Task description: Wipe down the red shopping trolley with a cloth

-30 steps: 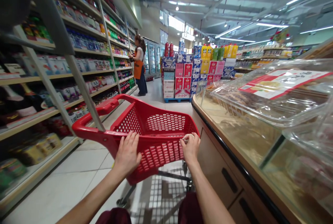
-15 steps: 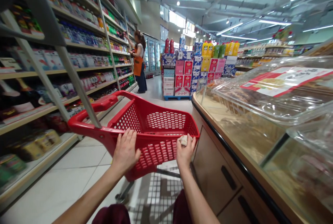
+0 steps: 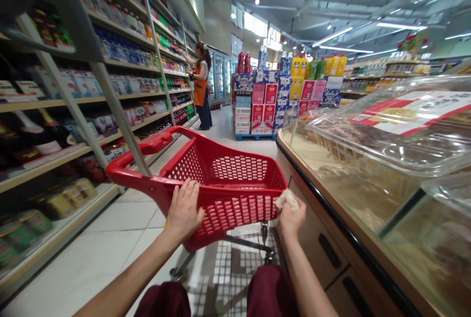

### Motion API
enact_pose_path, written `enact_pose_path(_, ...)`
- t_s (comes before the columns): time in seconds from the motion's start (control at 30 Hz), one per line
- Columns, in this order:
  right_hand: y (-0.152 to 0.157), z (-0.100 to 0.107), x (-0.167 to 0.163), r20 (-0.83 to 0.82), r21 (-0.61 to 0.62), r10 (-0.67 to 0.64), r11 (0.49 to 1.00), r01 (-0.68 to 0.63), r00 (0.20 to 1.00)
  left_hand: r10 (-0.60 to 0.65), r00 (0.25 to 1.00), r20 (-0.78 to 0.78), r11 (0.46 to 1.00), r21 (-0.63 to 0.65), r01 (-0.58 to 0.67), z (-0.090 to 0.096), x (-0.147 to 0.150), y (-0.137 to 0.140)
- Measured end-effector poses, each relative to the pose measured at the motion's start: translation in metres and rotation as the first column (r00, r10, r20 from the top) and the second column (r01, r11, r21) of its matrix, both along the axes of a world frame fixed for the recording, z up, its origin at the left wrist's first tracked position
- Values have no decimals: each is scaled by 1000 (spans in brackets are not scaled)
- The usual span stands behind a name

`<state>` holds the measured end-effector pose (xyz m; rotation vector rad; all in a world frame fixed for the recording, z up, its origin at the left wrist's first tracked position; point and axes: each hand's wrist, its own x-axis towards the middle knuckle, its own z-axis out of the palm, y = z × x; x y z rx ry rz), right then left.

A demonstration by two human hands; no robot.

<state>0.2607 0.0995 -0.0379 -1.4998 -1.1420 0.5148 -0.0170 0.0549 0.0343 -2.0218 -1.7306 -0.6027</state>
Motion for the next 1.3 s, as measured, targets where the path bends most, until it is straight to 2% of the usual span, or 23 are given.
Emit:
enact_pose_path(0.07,8,13,8,161,178,-159,976,130,974,2,1000,-5,1000,15,-2,0,-2,0)
enact_pose_path(0.1,10,13,10,233,279,-189,953,121,954,3,1000,-7,1000,23,-3,-1,-2,-1)
enact_pose_path(0.17,6,-6,8,401,399,-160,917,-15,902,-5,1000,-13,999,35,5,-1,-3,-1)
enact_pose_path(0.2,0,-22,6,461,396,-100,913,-103,882,-11,1000,-16,999,38,12,-1,-3,-2)
enact_pose_path(0.27,-17,-55,3,538,323,-39,932,-163,842,-19,1000,-19,999,42,20,-1,-3,-3)
enact_pose_path(0.33,-34,-74,3,602,208,73,947,-245,795,-18,1000,-17,999,41,19,-1,-3,-4)
enact_pose_path(0.37,-39,-73,5,607,193,79,951,-243,791,-18,1000,-16,999,38,19,-1,-4,-4)
enact_pose_path(0.43,-38,-54,10,581,270,-26,949,-162,813,-22,1000,-17,999,31,22,-1,-4,-3)
enact_pose_path(0.5,-27,-27,15,528,418,-203,907,-44,825,-22,1000,-15,999,27,23,-2,-4,-3)
enact_pose_path(0.57,-17,-15,16,549,488,-257,871,-55,795,-15,1000,-10,1000,27,15,-1,-4,-4)
enact_pose_path(0.63,-16,-25,14,636,456,-202,877,-152,744,-12,1000,-9,1000,23,12,-1,-4,-5)
enact_pose_path(0.7,-22,-47,10,713,383,-132,896,-225,688,-17,1000,-15,1000,8,17,0,-3,-6)
enact_pose_path(0.77,-30,-59,8,740,337,-81,903,-265,667,-18,1000,-20,1000,-10,17,1,-2,-8)
enact_pose_path(0.87,-30,-42,4,670,412,-129,884,-221,731,-7,1000,-23,1000,-19,7,1,-1,-9)
enact_pose_path(0.97,-22,-22,-10,625,513,-187,831,-217,758,-3,1000,-29,1000,-21,2,0,0,-10)
enact_pose_path(1.03,-23,-29,-25,672,510,-160,808,-296,723,-2,999,-35,1000,-31,1,0,-1,-11)
enact_pose_path(1.1,-29,-43,-41,738,458,-83,790,-406,670,-9,999,-50,998,-56,7,1,-3,-12)
enact_pose_path(1.17,-37,-46,-54,751,425,-29,787,-448,660,-26,997,-71,996,-89,20,2,-5,-13)
enact_pose_path(1.23,-39,-32,-64,703,462,-44,787,-408,710,-40,995,-88,992,-119,30,5,-7,-16)
enact_pose_path(1.3,-35,-11,-72,643,534,-94,766,-357,760,-42,994,-101,991,-133,28,7,-9,-18)
